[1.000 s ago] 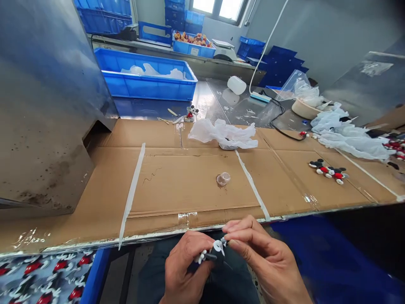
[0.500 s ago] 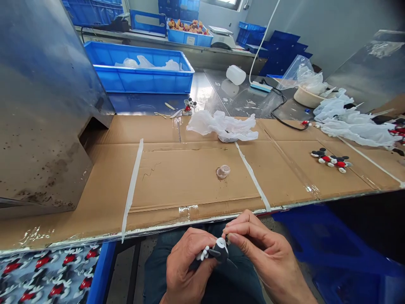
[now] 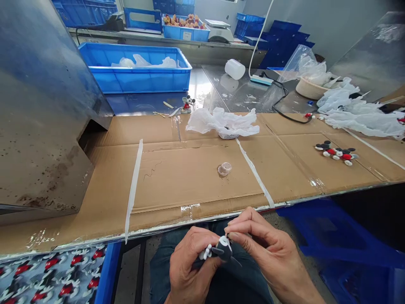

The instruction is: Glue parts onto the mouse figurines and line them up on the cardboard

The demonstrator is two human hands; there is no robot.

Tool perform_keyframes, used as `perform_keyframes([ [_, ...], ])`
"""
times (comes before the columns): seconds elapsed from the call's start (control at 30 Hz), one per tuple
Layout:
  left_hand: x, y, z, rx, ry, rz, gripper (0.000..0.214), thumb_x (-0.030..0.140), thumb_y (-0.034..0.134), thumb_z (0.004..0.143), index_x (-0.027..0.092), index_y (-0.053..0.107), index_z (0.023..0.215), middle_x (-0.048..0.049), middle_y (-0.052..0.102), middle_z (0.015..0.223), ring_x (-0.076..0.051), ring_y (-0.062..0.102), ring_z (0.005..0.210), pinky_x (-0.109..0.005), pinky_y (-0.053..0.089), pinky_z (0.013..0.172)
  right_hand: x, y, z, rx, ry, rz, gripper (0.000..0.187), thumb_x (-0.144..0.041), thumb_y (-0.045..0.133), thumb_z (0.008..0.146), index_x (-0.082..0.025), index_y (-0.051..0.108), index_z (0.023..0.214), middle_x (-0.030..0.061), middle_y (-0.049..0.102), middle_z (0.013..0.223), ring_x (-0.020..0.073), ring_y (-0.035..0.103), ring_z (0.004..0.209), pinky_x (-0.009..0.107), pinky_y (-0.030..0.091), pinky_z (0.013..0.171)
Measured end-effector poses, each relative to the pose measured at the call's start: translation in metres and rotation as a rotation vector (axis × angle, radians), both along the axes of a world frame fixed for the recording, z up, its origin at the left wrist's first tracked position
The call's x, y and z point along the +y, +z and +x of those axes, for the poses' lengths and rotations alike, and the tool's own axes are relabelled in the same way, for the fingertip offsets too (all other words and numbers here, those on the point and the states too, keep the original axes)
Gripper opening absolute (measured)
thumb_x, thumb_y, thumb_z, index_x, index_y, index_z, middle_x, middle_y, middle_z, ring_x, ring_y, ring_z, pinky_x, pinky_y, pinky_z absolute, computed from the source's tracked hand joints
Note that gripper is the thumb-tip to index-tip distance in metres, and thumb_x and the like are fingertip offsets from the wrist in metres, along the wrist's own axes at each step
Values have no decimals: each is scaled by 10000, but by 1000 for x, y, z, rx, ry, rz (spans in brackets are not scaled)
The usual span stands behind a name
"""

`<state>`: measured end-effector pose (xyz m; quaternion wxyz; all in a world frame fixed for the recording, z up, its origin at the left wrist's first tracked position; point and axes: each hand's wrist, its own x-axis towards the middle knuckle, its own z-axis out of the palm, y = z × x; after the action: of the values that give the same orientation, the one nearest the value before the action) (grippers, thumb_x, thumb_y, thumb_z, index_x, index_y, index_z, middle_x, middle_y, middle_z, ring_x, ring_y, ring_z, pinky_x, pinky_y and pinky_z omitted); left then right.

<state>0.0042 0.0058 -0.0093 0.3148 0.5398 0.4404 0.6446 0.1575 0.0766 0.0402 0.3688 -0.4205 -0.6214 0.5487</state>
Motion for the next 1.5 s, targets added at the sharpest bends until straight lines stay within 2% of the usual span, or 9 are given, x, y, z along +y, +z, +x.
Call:
perform_keyframes([
  [0.37,-1,-2,0,-13,5,-4,328,51,731,832,229,689,1104,-10,727,905,-154,656,828,-268,541,741,-1,-3,1,41,16,0,135,-229,709,918,-287,792,828,-15,626,812,135,610,774,183,483,719],
  [0.93,-1,0,2,3,-12,-2,370,12,731,814,221,684,1116,-18,726,909,-163,657,835,-286,543,735,-3,-4,7,25,54,16,127,-258,713,948,-321,804,886,-19,642,877,131,626,838,163,493,761],
  [1.17,-3,3,2,0,-14,-6,345,34,731,823,224,687,1108,-17,723,898,-159,653,818,-282,540,718,-2,-4,7,33,61,90,129,-276,705,967,-340,811,930,-21,647,881,128,628,860,147,500,791],
  [1.27,-2,4,1,-3,-15,-8,329,43,732,825,224,688,1097,-15,719,886,-156,651,807,-276,538,708,0,-3,8,31,72,95,119,-289,714,963,-344,816,935,-17,649,869,133,631,848,155,507,777],
  [1.5,-3,4,2,0,-4,-19,324,55,733,828,230,687,1097,-25,724,879,-168,655,795,-284,542,696,1,-1,6,19,72,-4,122,-295,725,936,-281,800,842,7,633,845,165,614,817,224,494,753],
])
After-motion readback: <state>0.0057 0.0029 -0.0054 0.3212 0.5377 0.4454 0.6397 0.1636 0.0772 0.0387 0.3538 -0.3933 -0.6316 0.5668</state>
